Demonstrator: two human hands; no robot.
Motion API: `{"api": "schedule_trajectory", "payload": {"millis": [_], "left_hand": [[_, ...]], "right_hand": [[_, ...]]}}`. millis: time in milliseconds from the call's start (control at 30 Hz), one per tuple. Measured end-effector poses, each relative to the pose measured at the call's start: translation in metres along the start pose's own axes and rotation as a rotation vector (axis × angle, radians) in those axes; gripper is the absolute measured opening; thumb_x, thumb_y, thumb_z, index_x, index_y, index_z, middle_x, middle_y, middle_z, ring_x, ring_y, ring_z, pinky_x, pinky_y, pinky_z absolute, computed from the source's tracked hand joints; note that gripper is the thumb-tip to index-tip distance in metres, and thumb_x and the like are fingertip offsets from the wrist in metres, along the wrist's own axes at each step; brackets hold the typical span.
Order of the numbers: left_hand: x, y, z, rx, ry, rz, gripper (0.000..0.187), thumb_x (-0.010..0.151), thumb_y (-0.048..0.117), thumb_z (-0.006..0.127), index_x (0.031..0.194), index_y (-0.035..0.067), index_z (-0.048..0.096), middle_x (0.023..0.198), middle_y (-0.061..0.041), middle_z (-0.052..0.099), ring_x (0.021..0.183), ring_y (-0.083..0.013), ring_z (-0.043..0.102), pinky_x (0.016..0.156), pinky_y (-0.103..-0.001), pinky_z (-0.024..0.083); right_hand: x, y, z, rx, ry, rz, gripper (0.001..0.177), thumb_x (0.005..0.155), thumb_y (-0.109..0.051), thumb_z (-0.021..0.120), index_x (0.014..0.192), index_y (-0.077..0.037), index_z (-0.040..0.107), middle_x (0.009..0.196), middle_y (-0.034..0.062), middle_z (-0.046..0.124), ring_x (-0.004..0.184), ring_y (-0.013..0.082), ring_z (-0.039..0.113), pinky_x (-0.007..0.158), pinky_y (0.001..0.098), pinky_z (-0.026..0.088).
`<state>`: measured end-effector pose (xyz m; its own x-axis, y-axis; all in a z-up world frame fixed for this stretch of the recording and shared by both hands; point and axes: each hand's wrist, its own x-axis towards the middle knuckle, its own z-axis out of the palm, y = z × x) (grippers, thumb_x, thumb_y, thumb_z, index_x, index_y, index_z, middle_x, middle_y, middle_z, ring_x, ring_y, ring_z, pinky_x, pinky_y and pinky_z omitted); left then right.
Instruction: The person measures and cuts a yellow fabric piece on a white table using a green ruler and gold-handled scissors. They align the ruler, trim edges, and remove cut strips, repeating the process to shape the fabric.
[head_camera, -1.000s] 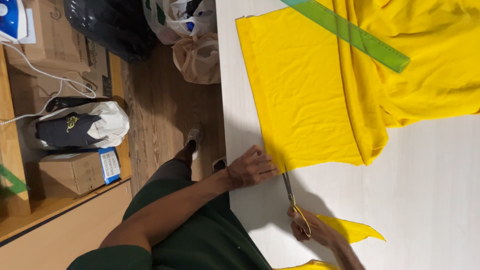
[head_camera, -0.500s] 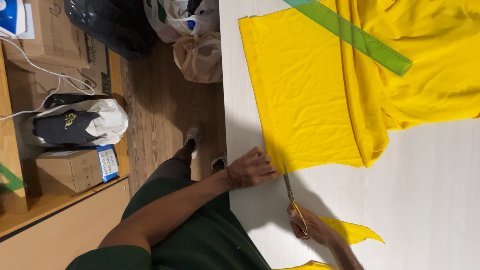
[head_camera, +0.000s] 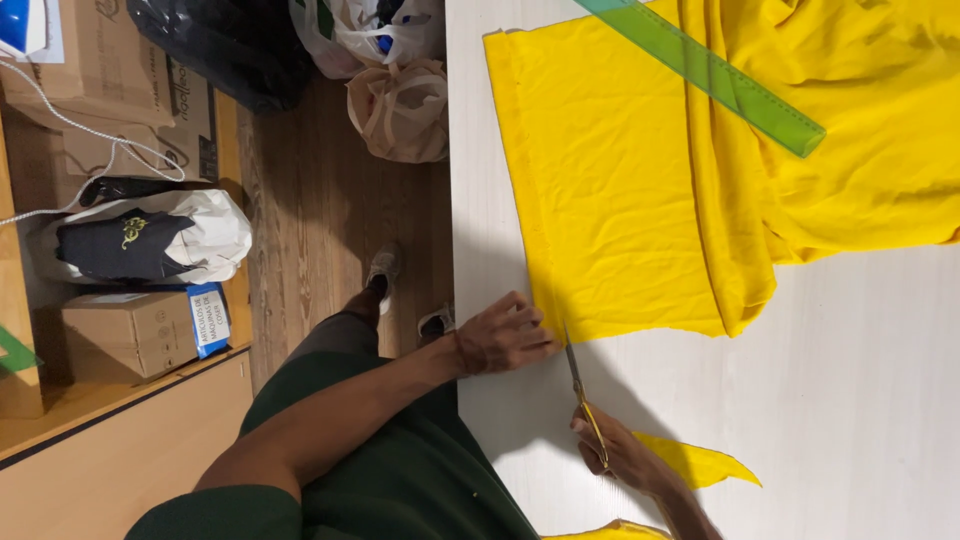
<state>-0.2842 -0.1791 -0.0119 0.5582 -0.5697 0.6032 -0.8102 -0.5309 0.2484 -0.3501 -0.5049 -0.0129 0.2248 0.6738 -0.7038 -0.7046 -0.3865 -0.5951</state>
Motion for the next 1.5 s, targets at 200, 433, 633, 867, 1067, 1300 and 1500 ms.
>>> {"api": "schedule_trajectory", "payload": {"millis": [200, 433, 633, 867, 1067, 1300, 1500], "left_hand": [[0.004, 0.0, -0.004, -0.012, 0.025, 0.001, 0.019, 0.1, -0.006, 0.077, 0.109, 0.01, 0.077, 0.105, -0.003, 0.068, 0.096, -0.0255, 0.056, 0.079, -0.04, 0.045], [0.004, -0.001, -0.005, 0.028, 0.014, 0.015, 0.019, 0.1, -0.005, 0.078, 0.108, 0.011, 0.075, 0.102, -0.002, 0.063, 0.096, -0.0244, 0.054, 0.08, -0.039, 0.046], [0.006, 0.001, -0.006, 0.001, 0.048, 0.018, 0.015, 0.103, -0.004, 0.074, 0.107, 0.01, 0.075, 0.1, -0.001, 0.063, 0.094, -0.0234, 0.054, 0.079, -0.04, 0.045], [-0.001, -0.001, 0.0, -0.004, 0.04, 0.024, 0.016, 0.101, -0.001, 0.08, 0.112, 0.011, 0.079, 0.106, -0.001, 0.069, 0.097, -0.0246, 0.057, 0.08, -0.04, 0.047], [-0.003, 0.0, 0.001, 0.044, 0.0, 0.036, 0.022, 0.099, 0.001, 0.086, 0.115, 0.011, 0.076, 0.105, -0.001, 0.071, 0.095, -0.0242, 0.058, 0.081, -0.038, 0.047], [0.003, 0.001, -0.004, 0.012, 0.073, 0.037, 0.012, 0.104, 0.0, 0.075, 0.106, 0.012, 0.076, 0.099, 0.0, 0.065, 0.09, -0.0209, 0.054, 0.078, -0.037, 0.044], [-0.001, -0.001, -0.003, -0.009, 0.054, 0.047, 0.011, 0.104, 0.002, 0.076, 0.109, 0.013, 0.077, 0.104, 0.0, 0.067, 0.093, -0.0222, 0.056, 0.08, -0.039, 0.045]], "right_hand": [[0.0, -0.002, 0.003, -0.044, 0.032, 0.039, 0.039, 0.111, -0.052, 0.047, 0.098, -0.015, 0.044, 0.064, 0.0022, 0.042, 0.051, 0.0116, 0.035, 0.045, 0.0288, 0.028], [0.0, -0.013, 0.009, -0.079, 0.086, 0.056, 0.035, 0.114, -0.041, 0.051, 0.093, -0.014, 0.043, 0.062, 0.0019, 0.04, 0.049, 0.0111, 0.036, 0.044, 0.0281, 0.029], [0.002, -0.012, 0.011, 0.005, 0.103, 0.082, 0.037, 0.114, -0.042, 0.054, 0.092, -0.014, 0.041, 0.061, 0.0016, 0.037, 0.048, 0.0108, 0.035, 0.043, 0.0283, 0.025], [0.006, -0.02, 0.01, -0.03, 0.077, 0.043, 0.037, 0.113, -0.049, 0.049, 0.096, -0.017, 0.042, 0.057, 0.0011, 0.035, 0.045, 0.0099, 0.032, 0.04, 0.0267, 0.025], [0.003, -0.031, 0.021, -0.014, 0.165, 0.129, 0.039, 0.112, -0.045, 0.056, 0.091, -0.016, 0.042, 0.058, -0.002, 0.033, 0.044, 0.0078, 0.034, 0.04, 0.0258, 0.022], [0.012, -0.023, 0.017, 0.118, 0.145, 0.095, 0.038, 0.112, -0.043, 0.059, 0.092, -0.017, 0.041, 0.061, -0.0037, 0.03, 0.045, 0.0067, 0.032, 0.04, 0.0253, 0.02], [0.013, -0.042, 0.022, 0.17, 0.219, 0.176, 0.035, 0.113, -0.039, 0.06, 0.091, -0.017, 0.042, 0.067, -0.0045, 0.026, 0.05, 0.0047, 0.029, 0.044, 0.0241, 0.02]]}}
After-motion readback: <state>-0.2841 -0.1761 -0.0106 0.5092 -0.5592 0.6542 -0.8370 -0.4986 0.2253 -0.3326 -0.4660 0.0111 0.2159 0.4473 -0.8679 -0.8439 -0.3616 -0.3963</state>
